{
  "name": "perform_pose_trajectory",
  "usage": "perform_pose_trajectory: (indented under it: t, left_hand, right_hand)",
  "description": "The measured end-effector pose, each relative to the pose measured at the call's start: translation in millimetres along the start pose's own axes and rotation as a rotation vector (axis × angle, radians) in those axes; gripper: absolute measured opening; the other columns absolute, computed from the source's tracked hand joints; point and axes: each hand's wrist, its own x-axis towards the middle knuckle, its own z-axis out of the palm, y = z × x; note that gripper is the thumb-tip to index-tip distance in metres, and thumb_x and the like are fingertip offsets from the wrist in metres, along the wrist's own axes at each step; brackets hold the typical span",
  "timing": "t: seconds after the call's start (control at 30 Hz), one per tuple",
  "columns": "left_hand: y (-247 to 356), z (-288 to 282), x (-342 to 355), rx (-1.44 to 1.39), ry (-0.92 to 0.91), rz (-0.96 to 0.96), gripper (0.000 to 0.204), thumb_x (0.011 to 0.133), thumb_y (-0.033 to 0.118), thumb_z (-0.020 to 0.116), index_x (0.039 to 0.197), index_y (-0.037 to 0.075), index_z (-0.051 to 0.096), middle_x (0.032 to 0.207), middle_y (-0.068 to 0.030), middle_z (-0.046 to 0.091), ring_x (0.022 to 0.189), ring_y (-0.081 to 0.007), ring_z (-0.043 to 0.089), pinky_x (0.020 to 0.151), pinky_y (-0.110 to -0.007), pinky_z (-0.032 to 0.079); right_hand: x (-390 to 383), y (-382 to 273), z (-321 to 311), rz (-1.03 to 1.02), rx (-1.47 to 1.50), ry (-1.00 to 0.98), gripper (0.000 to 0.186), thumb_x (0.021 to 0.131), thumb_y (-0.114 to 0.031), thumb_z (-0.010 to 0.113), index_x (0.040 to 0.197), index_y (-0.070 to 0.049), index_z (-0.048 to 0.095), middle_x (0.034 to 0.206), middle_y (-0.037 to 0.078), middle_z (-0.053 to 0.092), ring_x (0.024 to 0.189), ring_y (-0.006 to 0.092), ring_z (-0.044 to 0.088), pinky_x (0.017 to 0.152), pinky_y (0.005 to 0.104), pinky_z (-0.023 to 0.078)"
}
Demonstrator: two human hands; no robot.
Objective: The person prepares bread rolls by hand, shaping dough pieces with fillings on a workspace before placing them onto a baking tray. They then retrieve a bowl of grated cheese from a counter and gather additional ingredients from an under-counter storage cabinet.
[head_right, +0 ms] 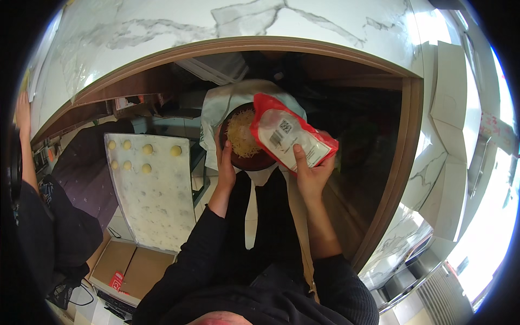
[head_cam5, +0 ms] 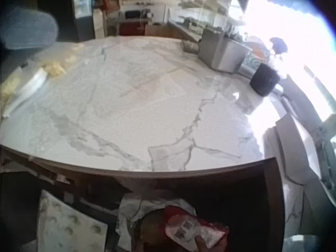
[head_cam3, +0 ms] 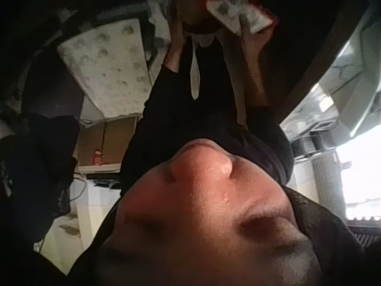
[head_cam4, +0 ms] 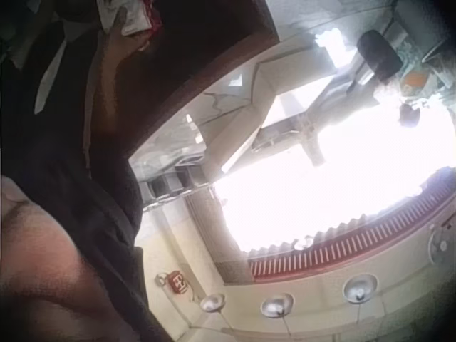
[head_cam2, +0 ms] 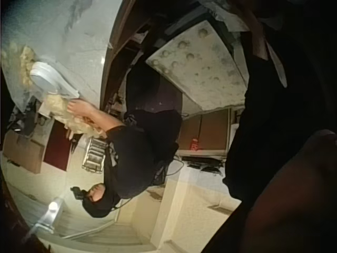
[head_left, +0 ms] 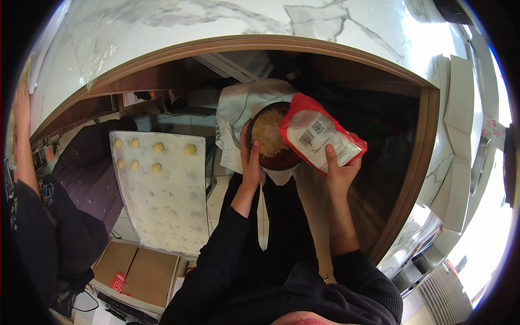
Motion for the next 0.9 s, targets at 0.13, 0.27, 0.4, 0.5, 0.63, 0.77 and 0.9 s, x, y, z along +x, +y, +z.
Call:
perform_pose_trajectory:
  t: [0.13, 0.27, 0.4, 0.5, 0.63, 0.77, 0.9]
  left_hand:
    - [-1, 0, -1, 0.013, 0.021, -0.040, 0.055, 0.088, 0.035, 0.039, 0.130, 0.004, 0.025, 0.128, -0.0114, 0.033, 0.118, -0.0212, 0.031, 0.098, -0.031, 0.023]
    - [3, 4, -1, -0.020, 0.047, -0.050, 0.055, 0.088, 0.036, 0.039, 0.130, 0.004, 0.025, 0.127, -0.0112, 0.034, 0.117, -0.0204, 0.032, 0.098, -0.031, 0.024]
    - [1, 0, 2, 0.001, 0.050, -0.015, 0.054, 0.088, 0.036, 0.039, 0.129, 0.004, 0.026, 0.126, -0.0114, 0.035, 0.117, -0.0201, 0.033, 0.097, -0.031, 0.024]
    - [3, 1, 3, -0.076, 0.084, -0.062, 0.054, 0.088, 0.037, 0.039, 0.128, 0.004, 0.027, 0.125, -0.0115, 0.037, 0.116, -0.0201, 0.034, 0.097, -0.031, 0.025]
    - [2, -1, 5, -0.095, 0.095, -0.085, 0.056, 0.087, 0.038, 0.040, 0.129, 0.004, 0.026, 0.125, -0.0114, 0.037, 0.116, -0.0202, 0.035, 0.097, -0.031, 0.025]
    - [-1, -1, 6, -0.081, 0.103, -0.094, 0.058, 0.086, 0.040, 0.041, 0.130, 0.004, 0.025, 0.127, -0.0111, 0.034, 0.118, -0.0207, 0.032, 0.098, -0.031, 0.023]
    - [-4, -2, 6, -0.045, 0.093, -0.057, 0.059, 0.086, 0.040, 0.041, 0.130, 0.004, 0.024, 0.129, -0.0110, 0.032, 0.119, -0.0210, 0.030, 0.099, -0.032, 0.021]
  right_hand:
    - [3, 1, -2, -0.004, -0.041, -0.027, 0.041, 0.075, -0.006, 0.064, 0.109, 0.002, 0.042, 0.100, 0.008, 0.052, 0.091, 0.0131, 0.051, 0.080, 0.0258, 0.041]
    - [0, 1, -4, -0.042, -0.082, -0.080, 0.041, 0.075, -0.006, 0.064, 0.109, 0.002, 0.042, 0.100, 0.008, 0.052, 0.090, 0.0129, 0.051, 0.080, 0.0255, 0.041]
    - [1, 1, -8, 0.044, -0.034, 0.006, 0.041, 0.075, -0.007, 0.064, 0.109, 0.001, 0.043, 0.099, 0.008, 0.053, 0.089, 0.0128, 0.051, 0.080, 0.0255, 0.041]
    - [-2, 7, -14, 0.010, -0.134, -0.055, 0.040, 0.075, -0.008, 0.065, 0.108, 0.001, 0.044, 0.098, 0.008, 0.053, 0.088, 0.0128, 0.052, 0.079, 0.0255, 0.041]
    - [1, 4, -13, 0.063, -0.073, 0.029, 0.040, 0.075, -0.009, 0.066, 0.106, 0.001, 0.045, 0.098, 0.008, 0.053, 0.088, 0.0127, 0.052, 0.079, 0.0257, 0.041]
    - [2, 4, -8, -0.023, -0.138, -0.054, 0.039, 0.075, -0.008, 0.066, 0.106, 0.002, 0.045, 0.097, 0.008, 0.053, 0.088, 0.0127, 0.051, 0.078, 0.0254, 0.041]
    - [10, -2, 5, 0.011, -0.035, -0.028, 0.040, 0.074, -0.008, 0.066, 0.106, 0.002, 0.044, 0.098, 0.008, 0.053, 0.088, 0.0126, 0.051, 0.078, 0.0254, 0.041]
